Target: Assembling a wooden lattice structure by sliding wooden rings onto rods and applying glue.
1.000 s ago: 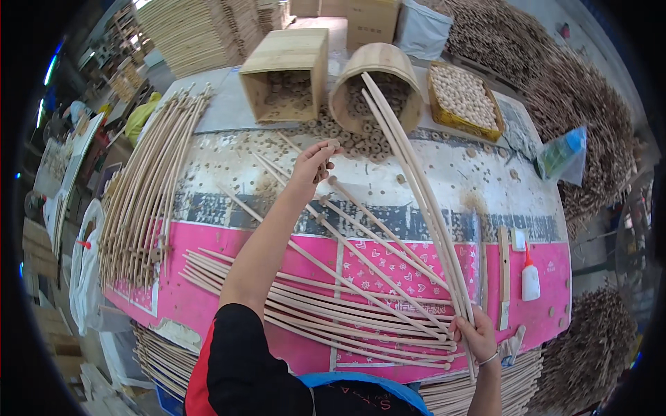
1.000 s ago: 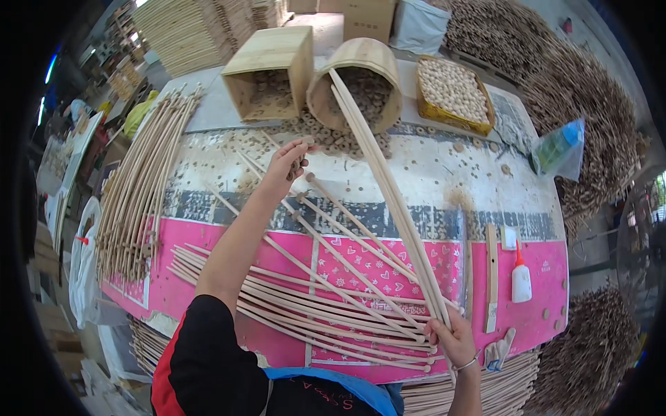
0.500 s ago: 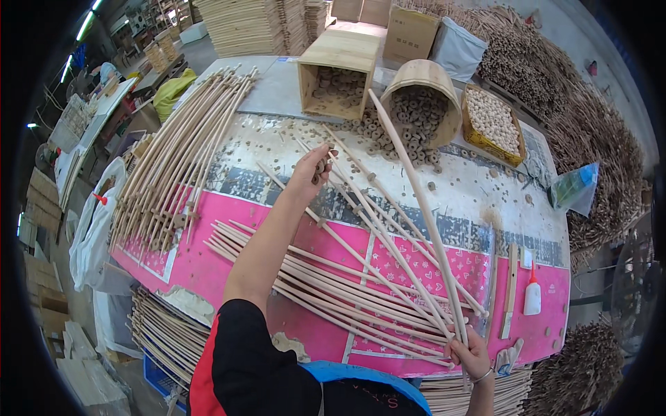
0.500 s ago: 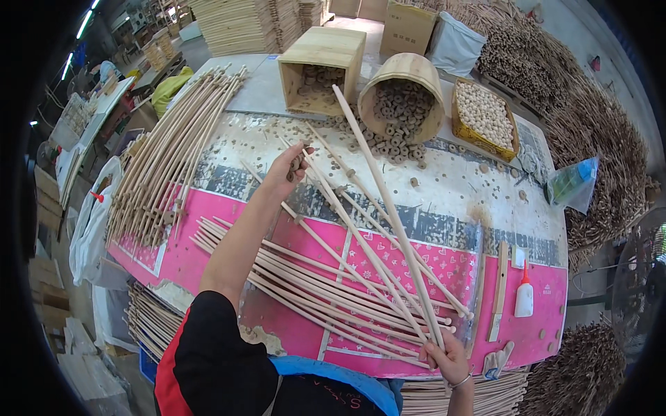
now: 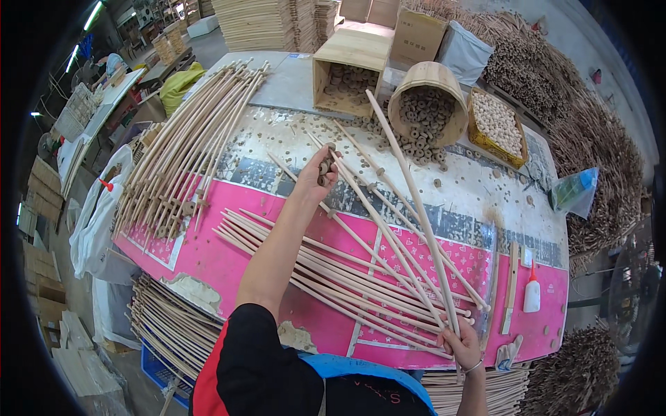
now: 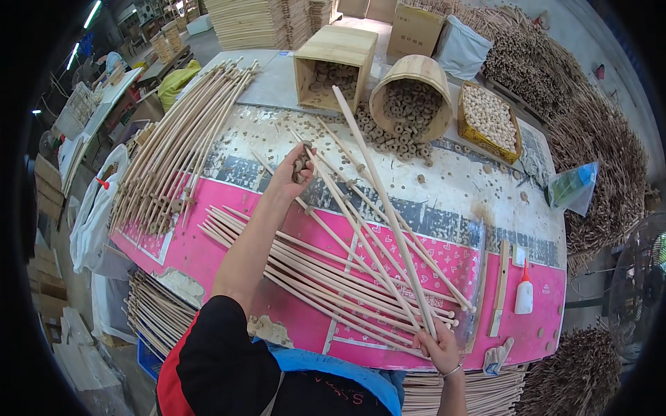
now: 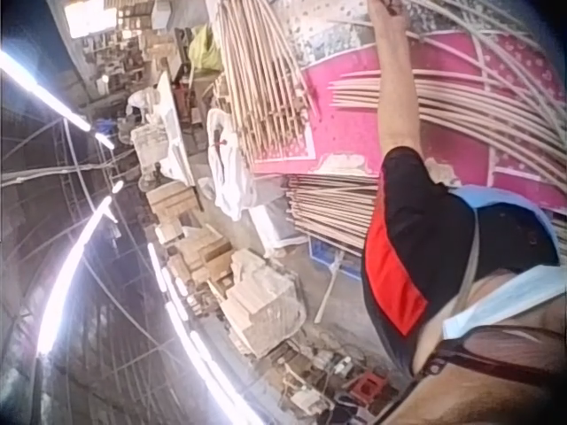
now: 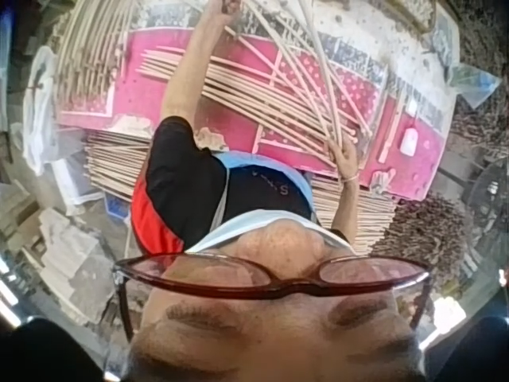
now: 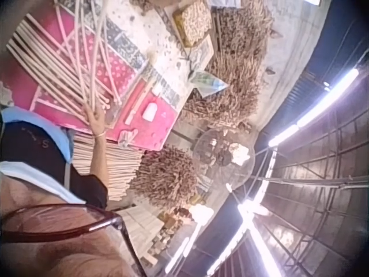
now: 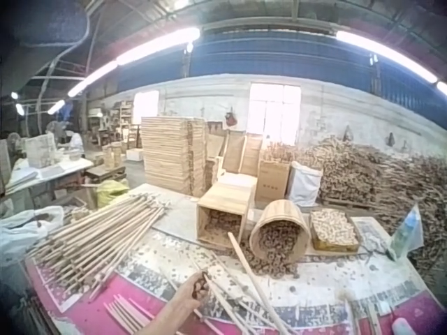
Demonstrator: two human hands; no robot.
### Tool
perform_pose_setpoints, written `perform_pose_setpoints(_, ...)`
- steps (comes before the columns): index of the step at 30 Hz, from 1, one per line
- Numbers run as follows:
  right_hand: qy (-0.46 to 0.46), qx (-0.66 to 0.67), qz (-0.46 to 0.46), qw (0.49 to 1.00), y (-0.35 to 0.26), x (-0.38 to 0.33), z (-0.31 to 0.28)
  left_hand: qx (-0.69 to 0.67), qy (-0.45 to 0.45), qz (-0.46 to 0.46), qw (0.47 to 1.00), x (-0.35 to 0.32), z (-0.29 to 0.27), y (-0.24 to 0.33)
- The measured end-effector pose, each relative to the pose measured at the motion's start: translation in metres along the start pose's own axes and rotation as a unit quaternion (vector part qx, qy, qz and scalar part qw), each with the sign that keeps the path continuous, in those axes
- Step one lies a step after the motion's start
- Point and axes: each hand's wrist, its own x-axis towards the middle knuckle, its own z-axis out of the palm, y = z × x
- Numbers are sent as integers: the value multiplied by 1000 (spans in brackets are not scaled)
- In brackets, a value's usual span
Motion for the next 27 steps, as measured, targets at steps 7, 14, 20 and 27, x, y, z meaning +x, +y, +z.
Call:
perform_pose_setpoints(7,9,8,-27,1000,0,9,22,-36,16,27,999,-3,0,2)
perform_pose_setpoints(14,20,-75,-90,993,-42,56,51,-39,39,51,997,-22,22,-19)
perform_pose_setpoints(20,19,-149,-190,970,-85,141,47,144,19,138,980,-40,18,-23)
perform_pose_setpoints(27,92,-269,-262,922,-88,139,8,226,37,111,967,-52,-36,15)
